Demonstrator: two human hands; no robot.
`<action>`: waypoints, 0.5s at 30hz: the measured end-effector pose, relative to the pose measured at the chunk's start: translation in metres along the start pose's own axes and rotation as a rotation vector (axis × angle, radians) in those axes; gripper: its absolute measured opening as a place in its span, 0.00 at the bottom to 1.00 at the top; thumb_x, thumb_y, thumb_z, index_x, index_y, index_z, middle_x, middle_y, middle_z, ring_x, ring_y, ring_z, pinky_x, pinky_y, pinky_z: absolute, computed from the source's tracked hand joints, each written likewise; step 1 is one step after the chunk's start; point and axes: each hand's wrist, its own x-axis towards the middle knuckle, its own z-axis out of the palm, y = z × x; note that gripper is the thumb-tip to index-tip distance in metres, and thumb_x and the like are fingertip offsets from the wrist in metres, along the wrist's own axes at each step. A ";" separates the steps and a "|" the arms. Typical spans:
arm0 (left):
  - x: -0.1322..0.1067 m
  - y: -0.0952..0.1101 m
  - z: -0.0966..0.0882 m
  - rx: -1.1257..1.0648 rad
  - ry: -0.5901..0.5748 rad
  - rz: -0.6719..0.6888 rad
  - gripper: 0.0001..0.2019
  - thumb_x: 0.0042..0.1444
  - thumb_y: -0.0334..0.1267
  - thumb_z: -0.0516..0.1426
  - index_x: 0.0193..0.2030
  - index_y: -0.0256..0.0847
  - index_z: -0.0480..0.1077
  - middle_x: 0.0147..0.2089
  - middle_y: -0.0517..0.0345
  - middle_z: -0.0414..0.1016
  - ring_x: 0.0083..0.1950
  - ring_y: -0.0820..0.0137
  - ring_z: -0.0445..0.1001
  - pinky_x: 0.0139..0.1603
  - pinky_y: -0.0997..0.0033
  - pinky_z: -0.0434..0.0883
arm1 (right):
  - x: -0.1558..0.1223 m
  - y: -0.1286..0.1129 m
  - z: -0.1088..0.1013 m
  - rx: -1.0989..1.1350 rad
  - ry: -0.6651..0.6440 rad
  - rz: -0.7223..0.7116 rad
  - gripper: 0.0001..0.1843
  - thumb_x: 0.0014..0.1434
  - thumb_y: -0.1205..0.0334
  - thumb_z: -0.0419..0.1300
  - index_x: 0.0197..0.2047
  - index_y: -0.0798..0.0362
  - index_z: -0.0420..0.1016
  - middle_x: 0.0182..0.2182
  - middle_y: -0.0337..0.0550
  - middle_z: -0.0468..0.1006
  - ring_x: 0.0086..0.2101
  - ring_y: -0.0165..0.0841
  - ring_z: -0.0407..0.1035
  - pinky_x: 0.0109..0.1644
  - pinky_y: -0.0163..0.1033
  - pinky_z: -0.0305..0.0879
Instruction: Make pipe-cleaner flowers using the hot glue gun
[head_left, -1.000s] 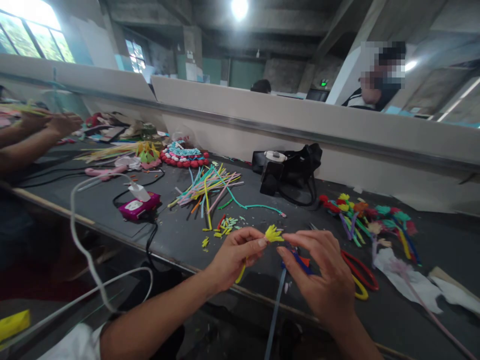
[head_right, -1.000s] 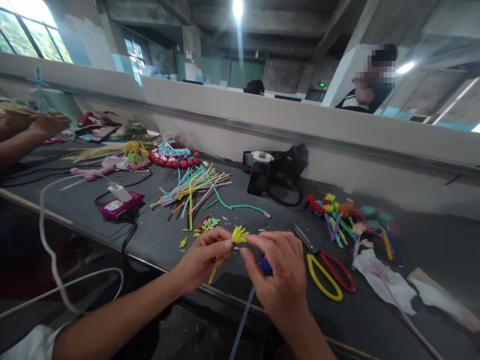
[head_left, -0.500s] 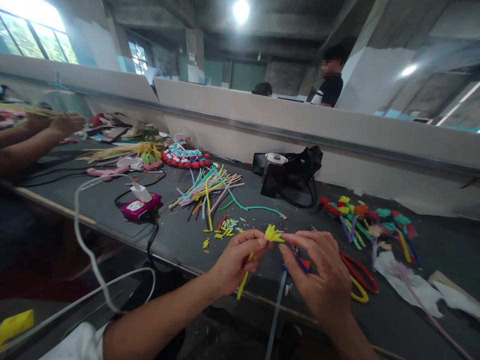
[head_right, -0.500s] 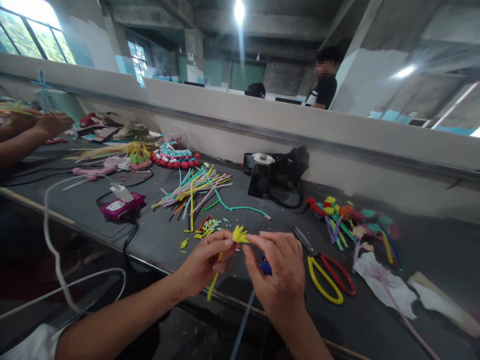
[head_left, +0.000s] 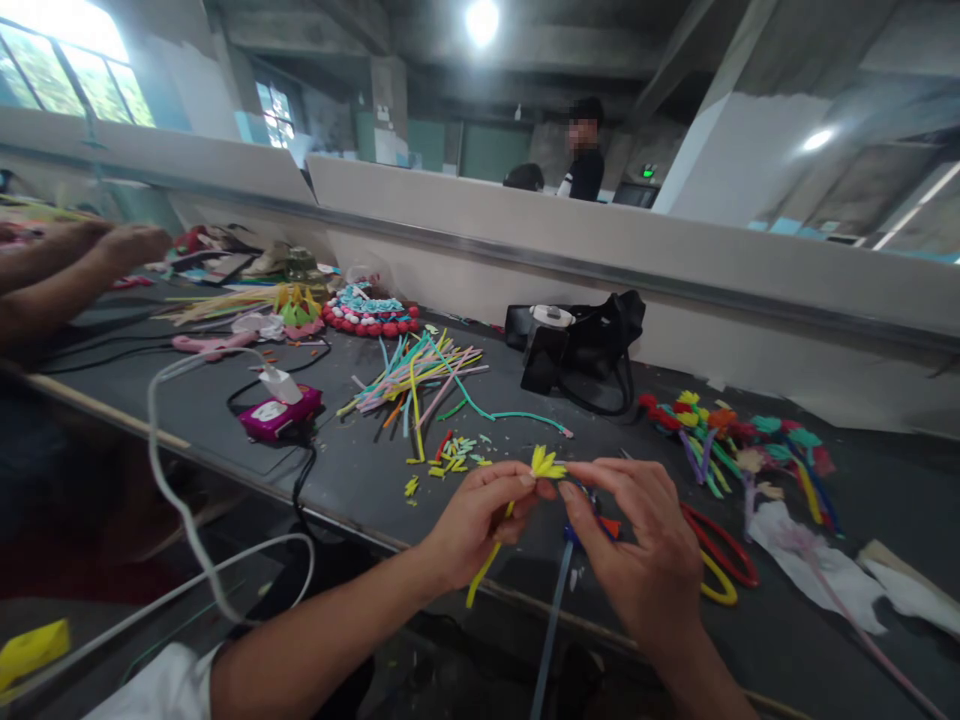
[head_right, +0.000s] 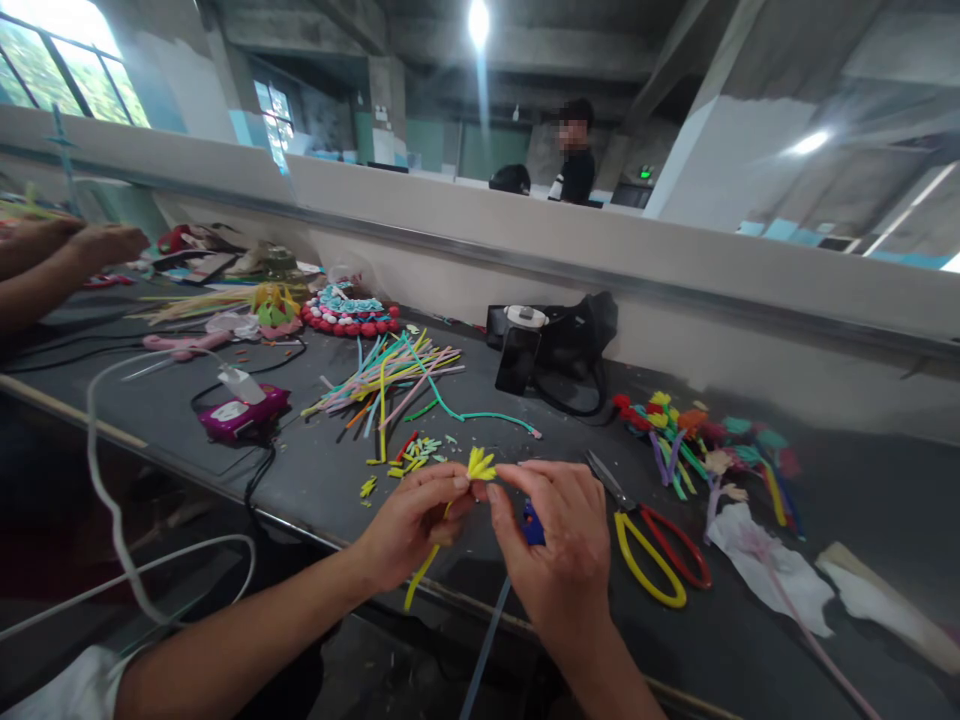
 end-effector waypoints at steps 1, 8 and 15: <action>0.000 0.000 0.001 -0.008 -0.010 -0.002 0.10 0.55 0.40 0.58 0.33 0.34 0.74 0.23 0.64 0.55 0.21 0.80 0.51 0.20 0.76 0.44 | 0.000 0.000 0.000 -0.004 -0.008 0.002 0.06 0.59 0.65 0.62 0.42 0.51 0.74 0.35 0.42 0.77 0.39 0.35 0.69 0.46 0.44 0.64; -0.002 0.002 0.002 0.019 -0.005 -0.004 0.16 0.58 0.47 0.56 0.34 0.33 0.75 0.24 0.65 0.52 0.22 0.79 0.49 0.21 0.76 0.45 | -0.002 0.001 -0.001 0.000 -0.005 -0.010 0.07 0.59 0.66 0.62 0.43 0.51 0.74 0.35 0.42 0.77 0.39 0.35 0.69 0.47 0.45 0.65; -0.004 0.004 0.004 0.046 -0.018 -0.024 0.15 0.56 0.48 0.58 0.34 0.34 0.73 0.23 0.66 0.50 0.23 0.79 0.47 0.21 0.76 0.43 | -0.001 0.001 0.000 0.007 -0.012 -0.013 0.07 0.60 0.64 0.62 0.42 0.50 0.74 0.35 0.42 0.77 0.39 0.36 0.70 0.46 0.45 0.65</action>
